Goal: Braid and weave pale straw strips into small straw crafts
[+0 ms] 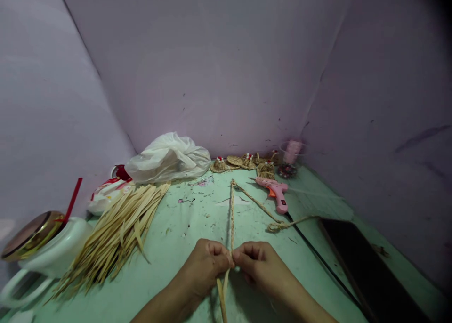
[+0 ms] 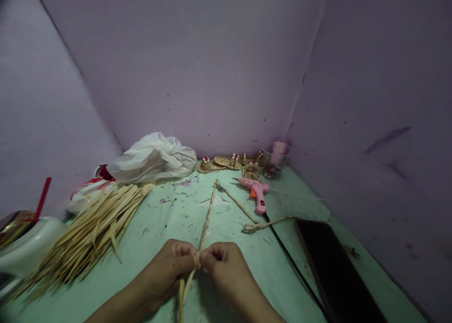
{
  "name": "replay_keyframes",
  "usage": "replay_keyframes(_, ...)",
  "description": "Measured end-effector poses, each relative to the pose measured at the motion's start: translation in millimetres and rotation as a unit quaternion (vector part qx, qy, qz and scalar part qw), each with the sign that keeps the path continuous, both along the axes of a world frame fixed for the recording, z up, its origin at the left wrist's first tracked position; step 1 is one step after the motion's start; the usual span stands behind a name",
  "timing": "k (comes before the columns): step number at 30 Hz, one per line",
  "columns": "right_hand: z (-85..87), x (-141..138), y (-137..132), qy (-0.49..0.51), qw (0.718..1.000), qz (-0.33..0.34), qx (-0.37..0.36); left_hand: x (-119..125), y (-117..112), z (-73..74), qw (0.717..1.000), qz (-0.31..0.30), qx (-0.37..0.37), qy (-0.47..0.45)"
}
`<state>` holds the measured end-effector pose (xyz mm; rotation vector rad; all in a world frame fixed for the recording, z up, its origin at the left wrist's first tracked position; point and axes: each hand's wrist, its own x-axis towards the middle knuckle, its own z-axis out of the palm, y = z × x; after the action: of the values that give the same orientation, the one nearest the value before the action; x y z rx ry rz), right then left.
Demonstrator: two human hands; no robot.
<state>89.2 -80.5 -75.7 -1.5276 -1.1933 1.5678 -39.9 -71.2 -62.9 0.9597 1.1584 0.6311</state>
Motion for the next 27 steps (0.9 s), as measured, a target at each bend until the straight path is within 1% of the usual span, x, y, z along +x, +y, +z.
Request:
replay_keyframes(3, 2.2, 0.8, -1.5, -0.020, 0.999, -0.010, 0.034, -2.1, 0.4, -3.9, 0.998, -0.015, 0.040, 0.035)
replay_keyframes(6, 2.8, 0.5, -1.7, -0.015, 0.999, -0.012, 0.037, -2.4, 1.0, -4.2, 0.992, -0.033, 0.083, 0.087)
replay_keyframes(9, 0.3, -0.5, -2.1, -0.028, 0.999, -0.020, 0.036, -2.8, 1.4, -1.2, 0.983, -0.056, 0.115, 0.131)
replay_keyframes(11, -2.6, -1.1, -2.5, -0.041, 0.998, -0.023, 0.034, -4.2, 0.1, 3.0, 0.972, -0.073, 0.138, 0.175)
replay_keyframes(13, -5.5, -1.6, -2.8, -0.055, 0.998, -0.021, 0.035, -6.4, -3.4, 8.5, 0.951, -0.073, 0.164, 0.250)
replay_keyframes(15, -7.0, -2.2, -3.2, -0.055, 0.998, -0.014, 0.035, -8.3, -9.5, 13.0, 0.925, -0.056, 0.193, 0.323)
replay_keyframes(17, -6.7, -2.9, -3.9, -0.033, 0.999, -0.009, 0.029, -8.0, -17.7, 13.6, 0.903, -0.043, 0.228, 0.362)
replay_keyframes(18, -6.1, -3.5, -4.4, -0.017, 1.000, -0.010, 0.024, -6.6, -22.1, 12.0, 0.895, -0.047, 0.246, 0.368)
replay_keyframes(20, -5.0, -4.9, -5.8, 0.013, 1.000, -0.020, 0.013, -0.9, -31.3, 5.8, 0.878, -0.082, 0.271, 0.386)
replay_keyframes(22, -5.1, -6.7, -7.0, 0.040, 0.999, -0.035, -0.005, 7.0, -39.5, -0.4, 0.848, -0.131, 0.282, 0.429)
replay_keyframes(24, -6.4, -8.1, -7.6, 0.062, 0.997, -0.046, -0.013, 13.9, -45.2, -1.1, 0.819, -0.167, 0.283, 0.469)
replay_keyframes(25, -6.9, -8.3, -7.5, 0.069, 0.996, -0.048, -0.011, 15.8, -46.5, 1.6, 0.812, -0.176, 0.283, 0.479)
replay_keyframes(26, -7.1, -8.2, -7.3, 0.071, 0.996, -0.048, -0.007, 16.3, -46.5, 6.0, 0.813, -0.186, 0.281, 0.475)
replay_keyframes(27, -6.7, -7.7, -6.9, 0.070, 0.996, -0.046, 0.000, 15.4, -45.0, 11.8, 0.822, -0.196, 0.275, 0.458)
